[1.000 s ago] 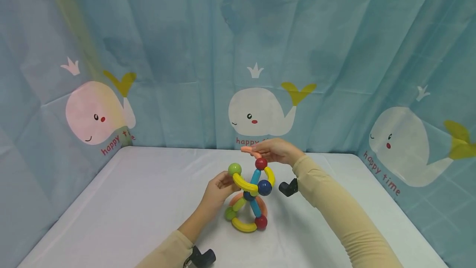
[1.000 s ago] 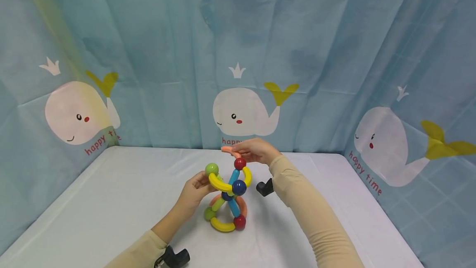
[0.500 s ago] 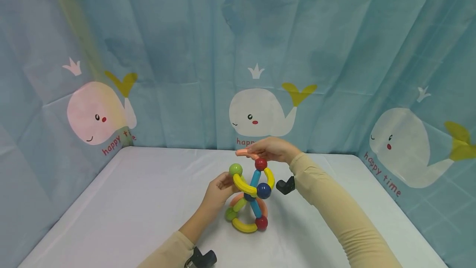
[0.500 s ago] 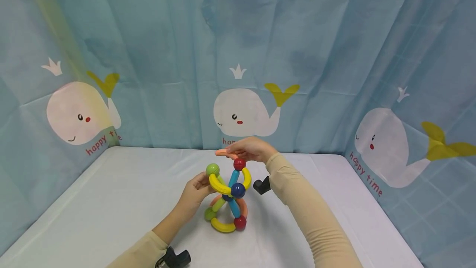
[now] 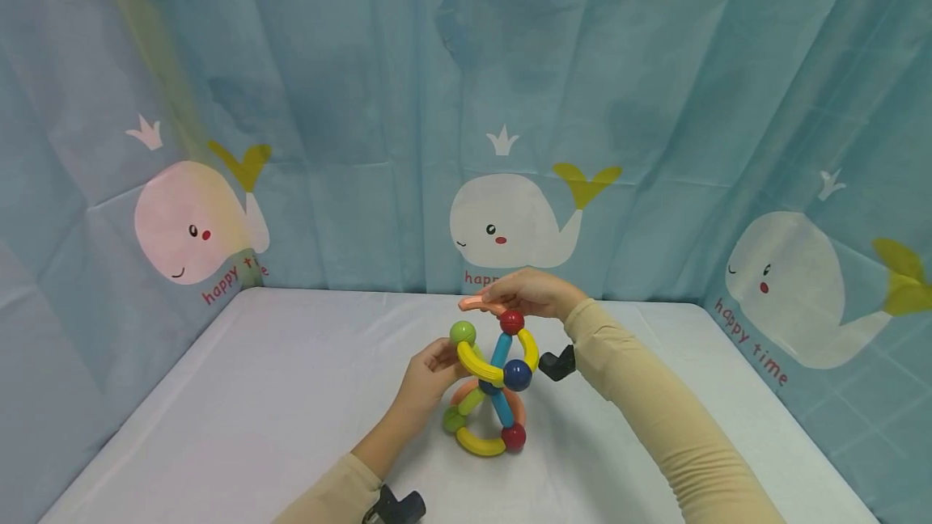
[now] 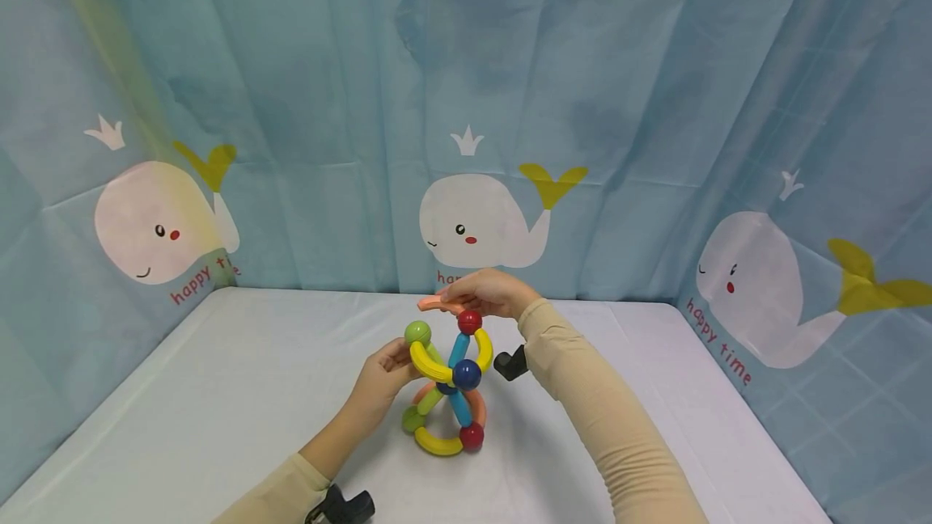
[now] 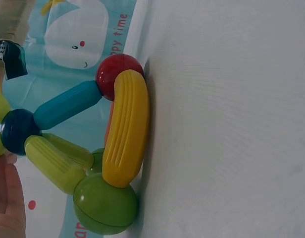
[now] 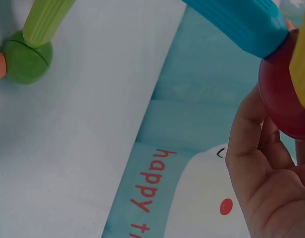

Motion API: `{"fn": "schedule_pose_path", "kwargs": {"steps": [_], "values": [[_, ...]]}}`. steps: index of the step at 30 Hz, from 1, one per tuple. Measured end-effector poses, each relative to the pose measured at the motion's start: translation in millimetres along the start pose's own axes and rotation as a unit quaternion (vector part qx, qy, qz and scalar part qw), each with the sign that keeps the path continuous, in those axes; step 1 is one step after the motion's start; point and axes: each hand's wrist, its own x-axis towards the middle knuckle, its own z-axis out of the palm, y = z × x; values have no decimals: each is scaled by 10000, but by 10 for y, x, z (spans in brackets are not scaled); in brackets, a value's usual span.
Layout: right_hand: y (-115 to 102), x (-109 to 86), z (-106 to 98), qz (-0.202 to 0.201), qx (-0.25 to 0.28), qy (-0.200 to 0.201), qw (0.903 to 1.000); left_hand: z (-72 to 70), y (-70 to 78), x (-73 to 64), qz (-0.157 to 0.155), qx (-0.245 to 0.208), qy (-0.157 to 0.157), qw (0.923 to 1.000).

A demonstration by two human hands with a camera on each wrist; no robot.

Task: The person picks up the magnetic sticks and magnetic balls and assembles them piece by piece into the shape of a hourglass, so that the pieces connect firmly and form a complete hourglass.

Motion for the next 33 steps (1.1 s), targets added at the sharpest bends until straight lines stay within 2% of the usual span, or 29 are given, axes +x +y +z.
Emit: {"fn": "schedule_pose_path", "kwargs": {"steps": [5,12,17,24,33], "values": [[1,8,9,54,40,72,10000,-74,52,-3,-127,-145,41,9998],[-4,-4,21,97,-8,159,9998,-136,288,-21,-69,-435,694,9966],[-7,-2,23,107,-26,177,9998,-88,400,-53,-165,-347,676,9970],[-1,26,27,164,-13,225,9996,-48,423,-35,-249,-280,737,9966],[-3,30,25,202,22,256,9995,-26,436,-1,-345,-238,604,9973]]}}
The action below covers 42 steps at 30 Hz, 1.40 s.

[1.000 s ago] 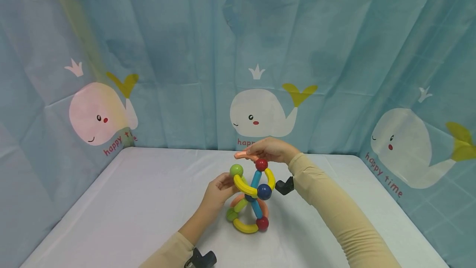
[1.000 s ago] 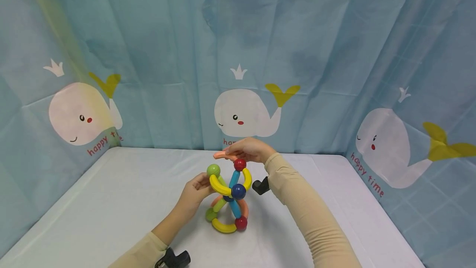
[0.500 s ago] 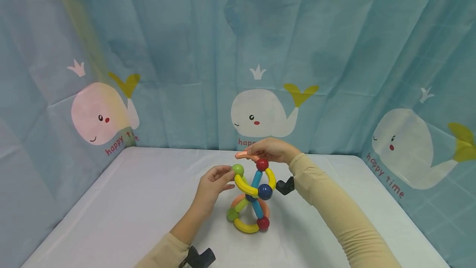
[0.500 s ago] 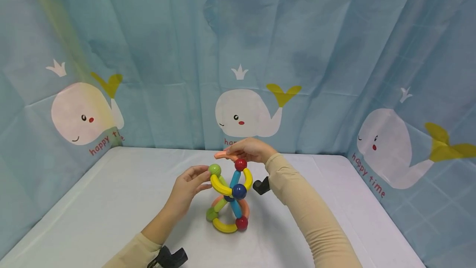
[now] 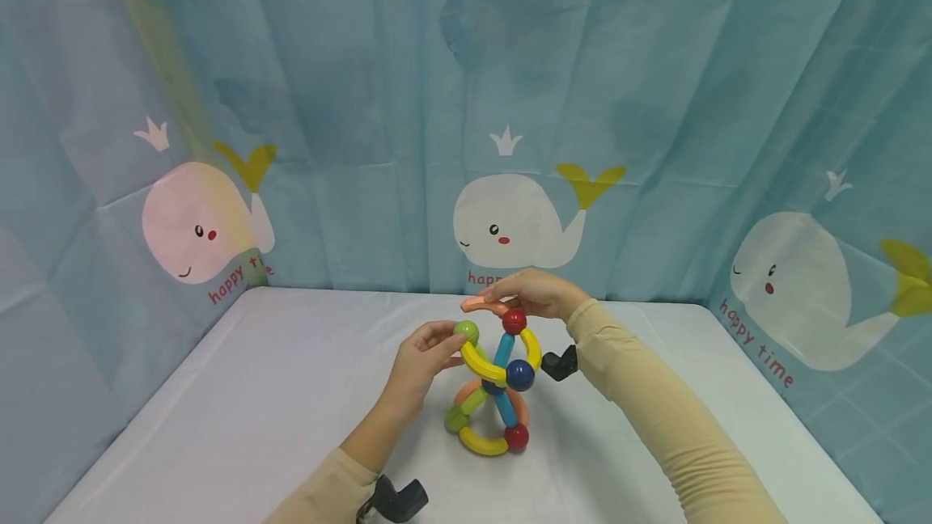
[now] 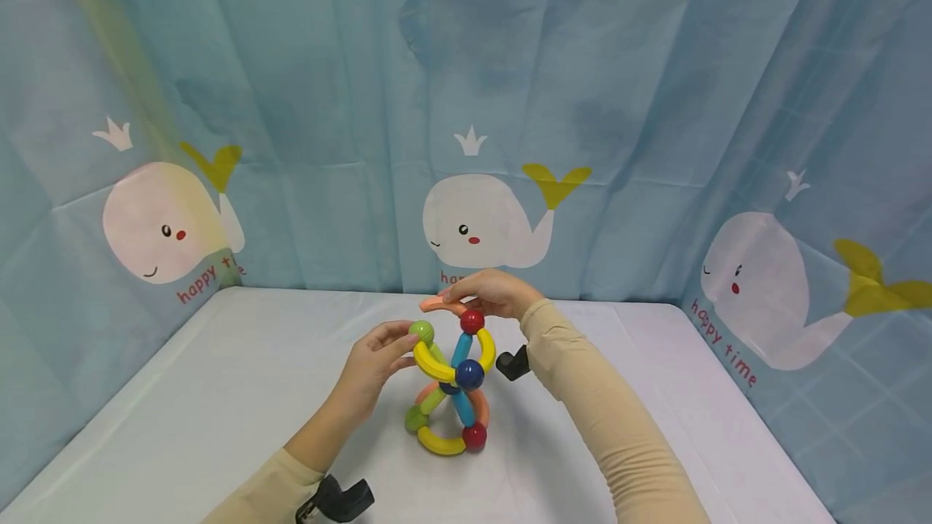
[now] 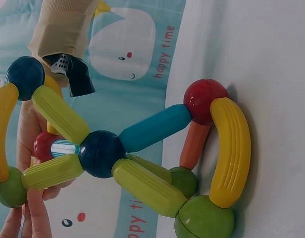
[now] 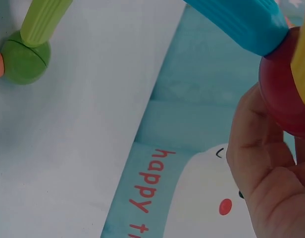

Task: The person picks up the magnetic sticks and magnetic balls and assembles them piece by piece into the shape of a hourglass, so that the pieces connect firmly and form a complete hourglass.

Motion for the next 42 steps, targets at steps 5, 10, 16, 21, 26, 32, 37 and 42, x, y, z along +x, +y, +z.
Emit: {"fn": "schedule_pose_path", "kwargs": {"steps": [5,10,16,21,26,32,37,42], "values": [[7,-4,-1,-47,36,-69,10000,9,0,-2,50,10,-11,10000],[23,7,-5,-88,-52,-146,9998,19,2,-12,68,96,69,9999],[33,15,14,-108,-51,-315,9994,17,-5,-47,78,147,159,9997],[34,16,17,-133,-41,-445,9989,12,-1,-62,60,129,183,9997],[32,10,-3,-140,-152,-402,9990,12,15,-56,47,141,141,9998],[35,1,-3,-83,-129,-425,9990,16,15,-49,20,150,147,9998],[45,7,3,-95,-121,-434,9989,20,15,-50,4,158,159,9997],[50,15,-7,-141,-174,-501,9985,26,21,-47,3,115,136,9998]]}}
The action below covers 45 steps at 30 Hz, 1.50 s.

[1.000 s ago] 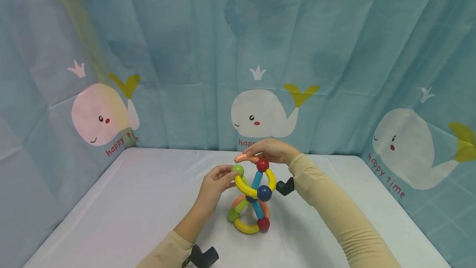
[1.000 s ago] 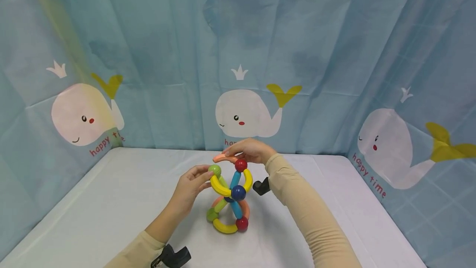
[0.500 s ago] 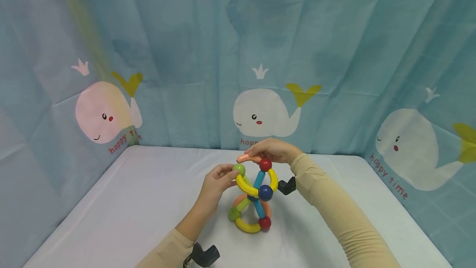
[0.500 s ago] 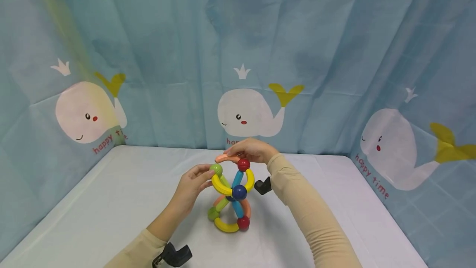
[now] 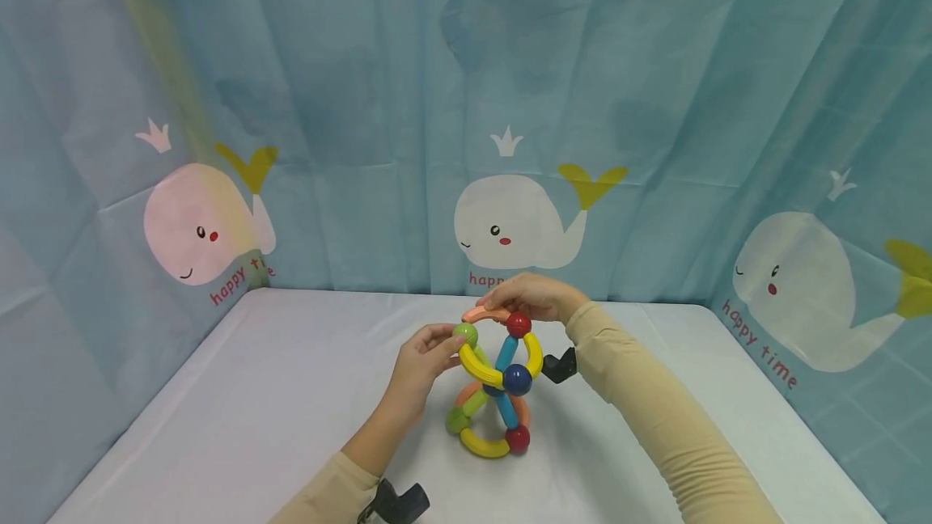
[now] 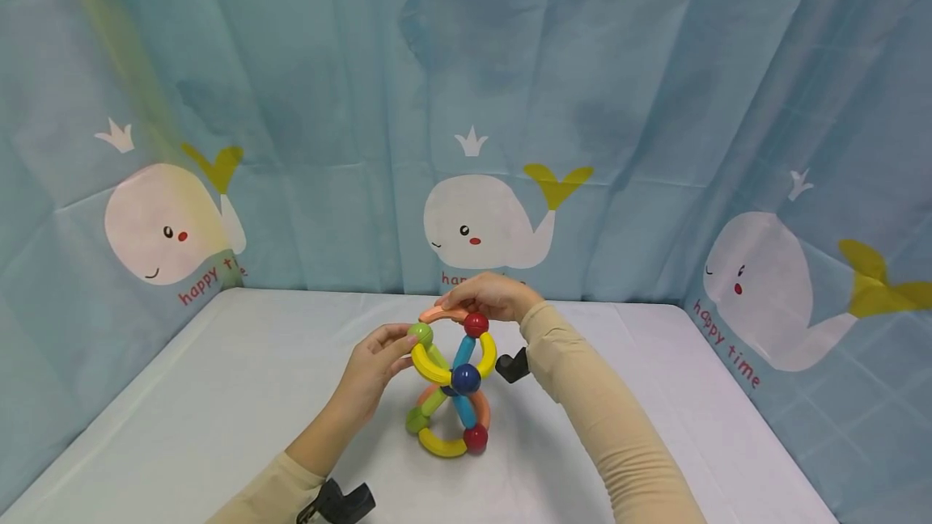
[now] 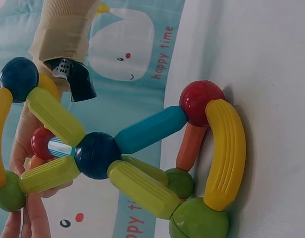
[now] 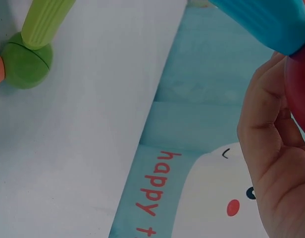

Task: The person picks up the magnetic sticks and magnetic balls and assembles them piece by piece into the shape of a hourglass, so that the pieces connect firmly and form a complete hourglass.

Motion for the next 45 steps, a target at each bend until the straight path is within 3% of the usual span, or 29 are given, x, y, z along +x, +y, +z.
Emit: {"fn": "schedule_pose_path", "kwargs": {"steps": [29,45], "values": [[-20,1,-3,30,-30,-297,9996,-24,-49,-1,-114,-363,71,9993],[-45,-8,5,123,-37,-286,9995,-38,-46,-10,-87,-260,17,9996]]}}
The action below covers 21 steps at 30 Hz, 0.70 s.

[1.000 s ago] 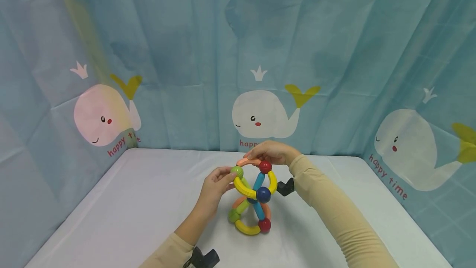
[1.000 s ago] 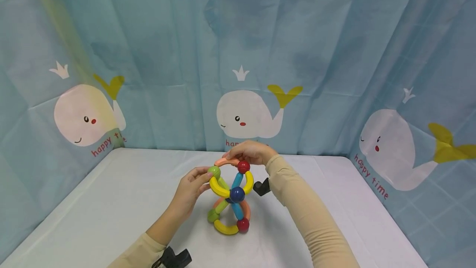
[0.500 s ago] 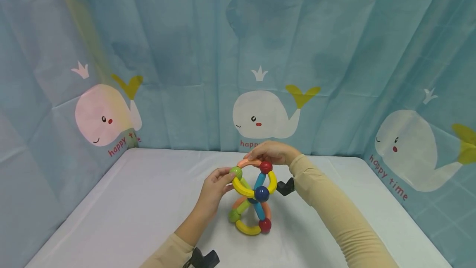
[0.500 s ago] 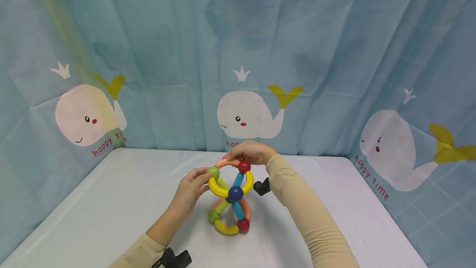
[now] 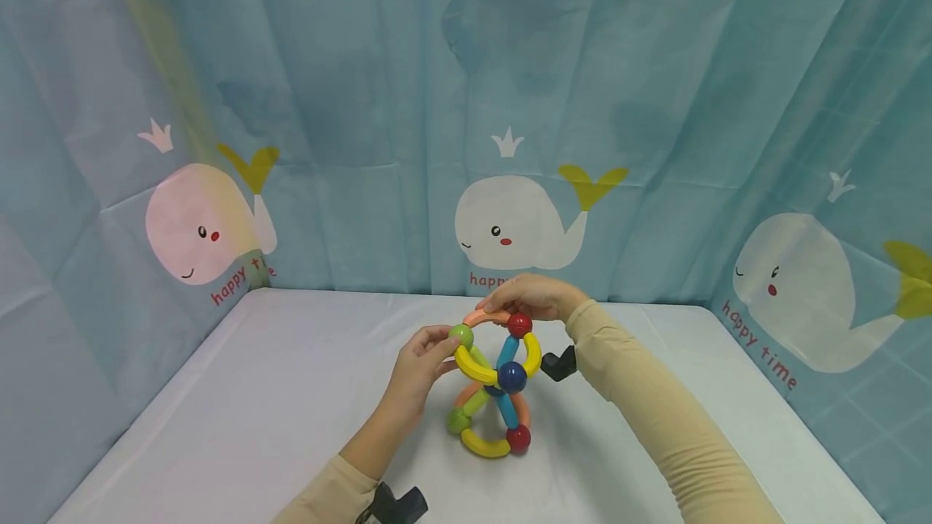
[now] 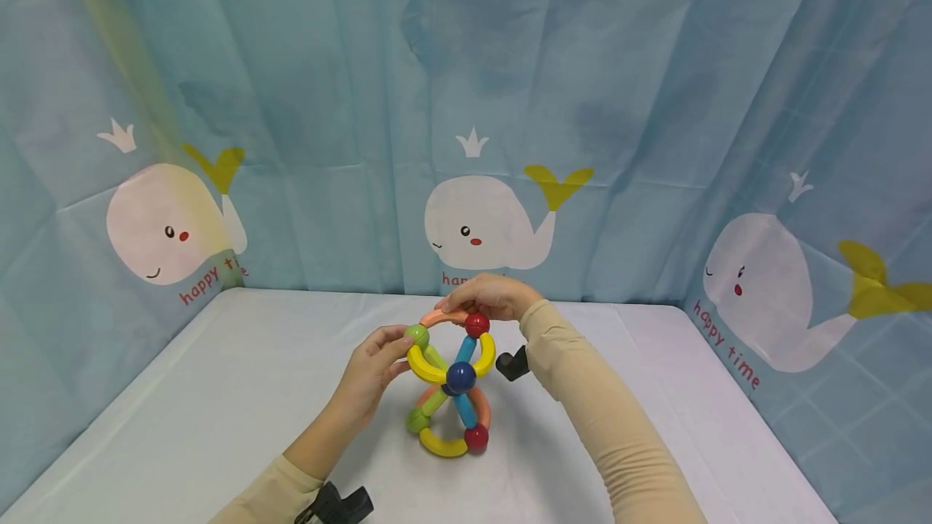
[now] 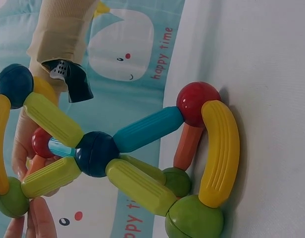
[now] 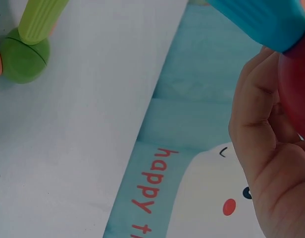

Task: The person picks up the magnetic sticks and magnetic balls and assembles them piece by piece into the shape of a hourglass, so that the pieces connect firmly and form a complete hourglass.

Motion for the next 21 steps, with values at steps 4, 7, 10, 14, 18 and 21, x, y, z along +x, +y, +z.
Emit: {"fn": "schedule_pose_path", "kwargs": {"steps": [4,7,10,14,18,21], "values": [[1,6,2,-31,15,7,10000,-1,8,-7,21,9,21,10000],[-2,4,0,-63,9,-26,10000,1,11,-12,22,30,47,10000],[0,4,-2,-70,-14,-80,9999,4,6,-15,23,47,64,10000],[7,10,-2,-53,-36,-75,10000,6,-6,-20,2,31,92,10000],[11,10,2,-42,-69,6,10000,5,-13,-26,9,29,109,9999],[7,10,5,-47,-79,32,10000,4,-13,-29,44,27,102,9999]]}}
